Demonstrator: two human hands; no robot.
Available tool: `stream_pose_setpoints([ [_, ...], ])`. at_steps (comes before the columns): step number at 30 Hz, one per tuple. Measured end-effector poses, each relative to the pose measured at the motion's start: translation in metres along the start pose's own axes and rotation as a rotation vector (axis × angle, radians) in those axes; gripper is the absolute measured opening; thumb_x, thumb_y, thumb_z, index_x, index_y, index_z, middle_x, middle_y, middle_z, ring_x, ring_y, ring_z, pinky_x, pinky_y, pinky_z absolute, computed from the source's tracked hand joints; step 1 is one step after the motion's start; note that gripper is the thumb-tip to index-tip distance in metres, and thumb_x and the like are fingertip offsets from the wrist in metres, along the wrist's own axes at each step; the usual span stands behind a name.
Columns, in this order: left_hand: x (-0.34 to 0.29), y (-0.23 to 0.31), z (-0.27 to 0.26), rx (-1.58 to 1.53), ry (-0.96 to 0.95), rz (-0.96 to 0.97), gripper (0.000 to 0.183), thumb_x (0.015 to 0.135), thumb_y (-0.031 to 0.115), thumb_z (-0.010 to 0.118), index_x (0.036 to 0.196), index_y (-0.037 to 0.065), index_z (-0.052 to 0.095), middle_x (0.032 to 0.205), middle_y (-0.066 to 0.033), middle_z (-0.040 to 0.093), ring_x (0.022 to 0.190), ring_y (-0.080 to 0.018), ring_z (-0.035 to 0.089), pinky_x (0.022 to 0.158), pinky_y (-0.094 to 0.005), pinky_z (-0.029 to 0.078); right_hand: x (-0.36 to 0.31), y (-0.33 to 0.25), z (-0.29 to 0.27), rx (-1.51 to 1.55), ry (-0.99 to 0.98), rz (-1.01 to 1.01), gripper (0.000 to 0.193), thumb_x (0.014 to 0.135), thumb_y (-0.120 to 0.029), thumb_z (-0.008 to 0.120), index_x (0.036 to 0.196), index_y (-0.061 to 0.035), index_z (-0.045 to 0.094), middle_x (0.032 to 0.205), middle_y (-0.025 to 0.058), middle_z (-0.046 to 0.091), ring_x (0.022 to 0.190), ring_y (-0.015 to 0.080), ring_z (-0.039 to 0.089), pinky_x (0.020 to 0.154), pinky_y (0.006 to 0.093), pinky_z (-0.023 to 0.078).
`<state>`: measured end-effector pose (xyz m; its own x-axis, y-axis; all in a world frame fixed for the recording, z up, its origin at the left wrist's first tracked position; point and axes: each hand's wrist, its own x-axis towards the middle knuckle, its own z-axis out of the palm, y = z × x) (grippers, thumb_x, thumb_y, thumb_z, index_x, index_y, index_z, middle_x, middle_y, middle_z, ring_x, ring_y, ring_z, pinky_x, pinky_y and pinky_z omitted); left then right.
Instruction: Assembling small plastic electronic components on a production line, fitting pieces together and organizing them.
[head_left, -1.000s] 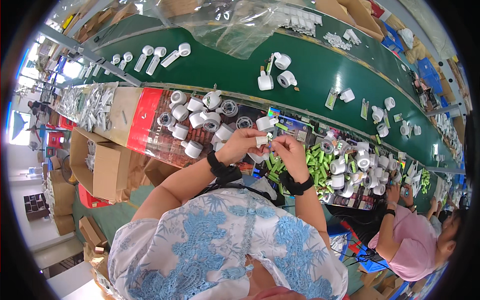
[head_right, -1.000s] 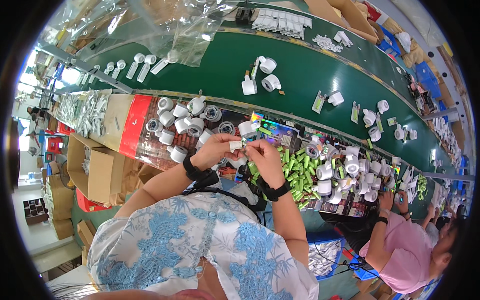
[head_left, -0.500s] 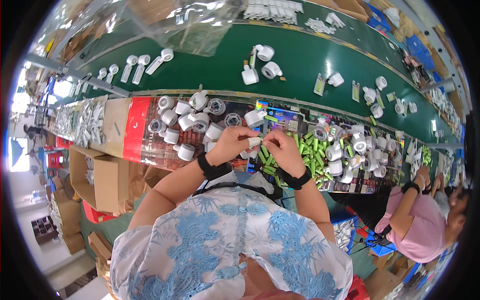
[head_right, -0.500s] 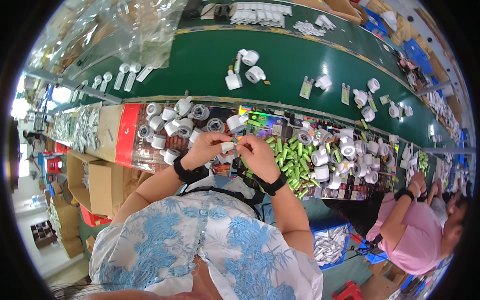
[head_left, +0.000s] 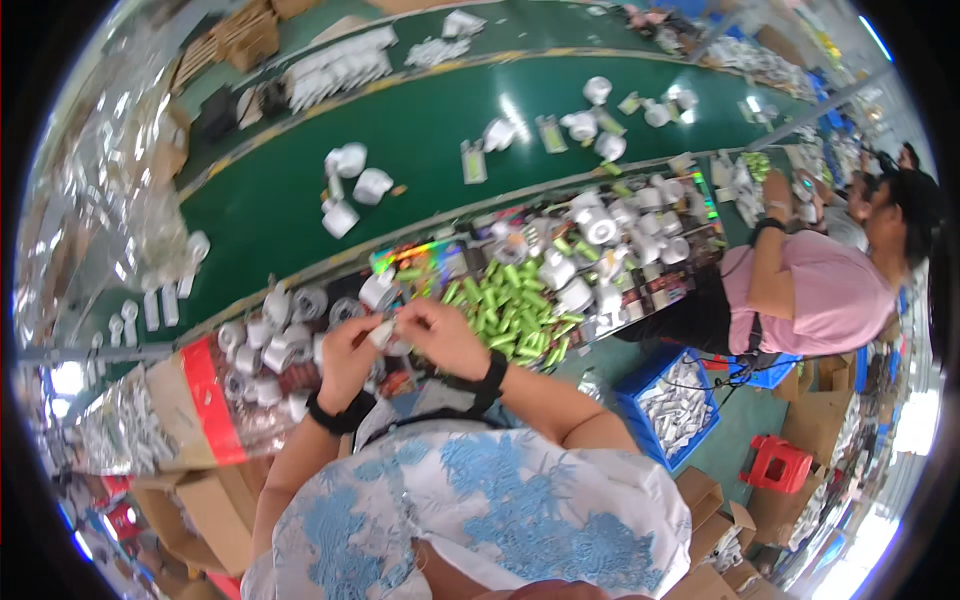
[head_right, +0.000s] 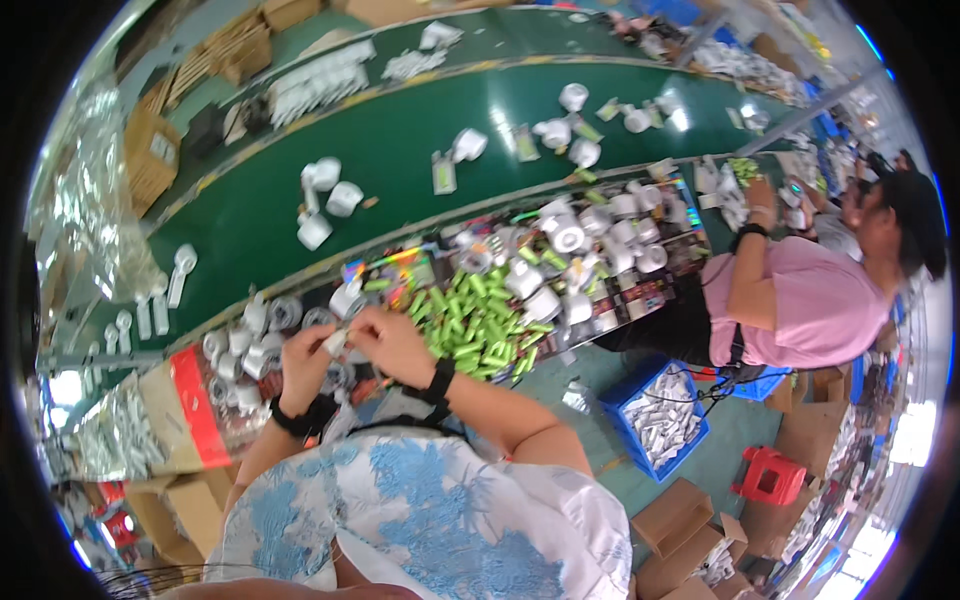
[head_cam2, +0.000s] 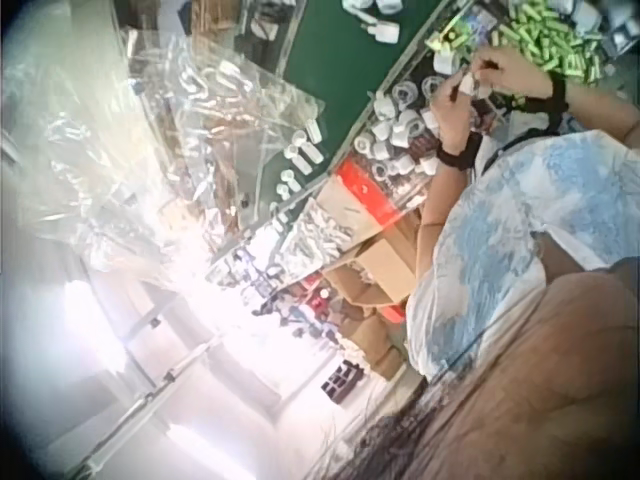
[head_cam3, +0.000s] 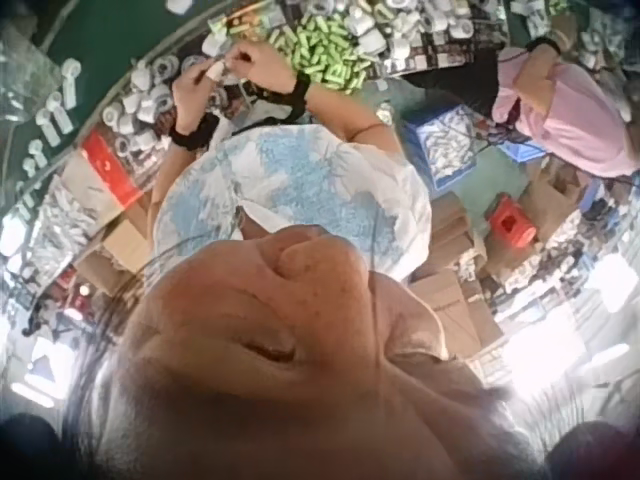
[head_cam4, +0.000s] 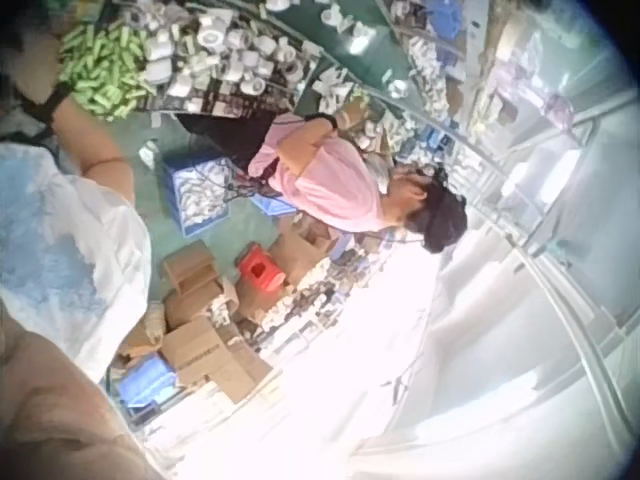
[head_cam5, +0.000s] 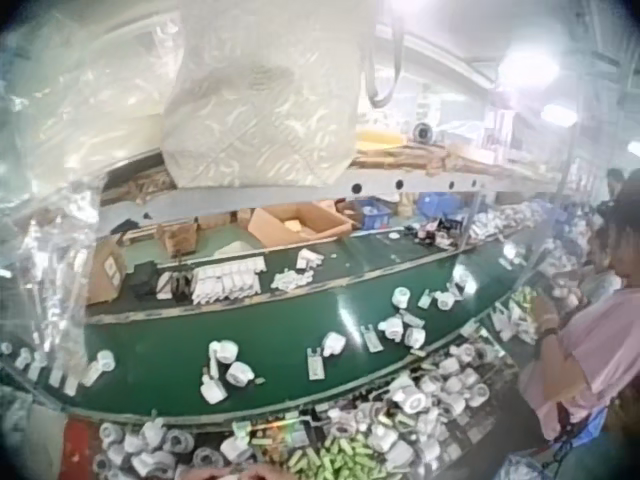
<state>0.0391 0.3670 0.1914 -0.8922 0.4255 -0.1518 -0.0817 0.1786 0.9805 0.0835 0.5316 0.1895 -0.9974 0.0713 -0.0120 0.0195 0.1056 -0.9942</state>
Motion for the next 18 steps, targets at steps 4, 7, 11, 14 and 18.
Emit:
stream_pose_setpoints([
  [4,-0.004,-0.004,0.012,0.226,-0.085,0.059,0.029,0.081,0.005,0.059,0.109,0.0,0.059,0.092,-0.0078,0.064,0.083,-0.013,0.061,0.072,-0.0249,0.049,0.005,0.011,-0.043,-0.148,-0.228,-0.061,0.013,0.081,-0.015,0.06,0.085,-0.0035,0.057,0.073,0.0051,0.055,0.072,0.0145,0.055,0.066,0.0286,0.044],
  [7,-0.004,-0.012,0.012,0.122,-0.076,0.139,0.035,0.082,0.005,0.056,0.117,0.002,0.052,0.101,-0.0076,0.061,0.095,-0.0136,0.057,0.082,-0.0254,0.046,-0.002,0.031,-0.116,-0.036,0.013,0.081,0.015,0.082,-0.015,0.06,0.089,-0.0018,0.059,0.084,0.0039,0.059,0.078,0.013,0.055,0.072,0.0265,0.044],
  [11,0.003,-0.05,-0.03,0.018,-0.095,-0.169,0.027,0.086,0.01,0.054,0.11,-0.001,0.056,0.097,-0.0033,0.062,0.086,-0.0111,0.057,0.074,-0.0232,0.047,-0.027,0.037,-0.258,-0.28,0.394,0.128,0.011,0.083,-0.011,0.054,0.09,-0.0032,0.058,0.082,0.0025,0.057,0.078,0.0122,0.051,0.067,0.0258,0.042],
  [14,0.015,-0.049,-0.037,-0.027,-0.015,-0.223,0.022,0.086,0.012,0.052,0.103,0.001,0.06,0.086,-0.0018,0.063,0.074,-0.0068,0.056,0.063,-0.0201,0.047,-0.026,0.062,-0.354,-0.217,0.717,0.309,0.022,0.082,-0.025,0.057,0.095,-0.0079,0.058,0.085,0.0009,0.059,0.077,0.0115,0.056,0.06,0.0263,0.042],
  [18,0.038,-0.075,-0.038,0.033,0.122,-0.303,0.019,0.083,0.01,0.052,0.098,0.002,0.061,0.076,-0.0036,0.062,0.063,-0.006,0.057,0.054,-0.0202,0.046,0.001,0.15,-0.5,-0.462,0.86,0.218,0.019,0.078,-0.017,0.062,0.09,-0.0029,0.06,0.08,0.0017,0.058,0.071,0.0112,0.055,0.057,0.0234,0.044],
])
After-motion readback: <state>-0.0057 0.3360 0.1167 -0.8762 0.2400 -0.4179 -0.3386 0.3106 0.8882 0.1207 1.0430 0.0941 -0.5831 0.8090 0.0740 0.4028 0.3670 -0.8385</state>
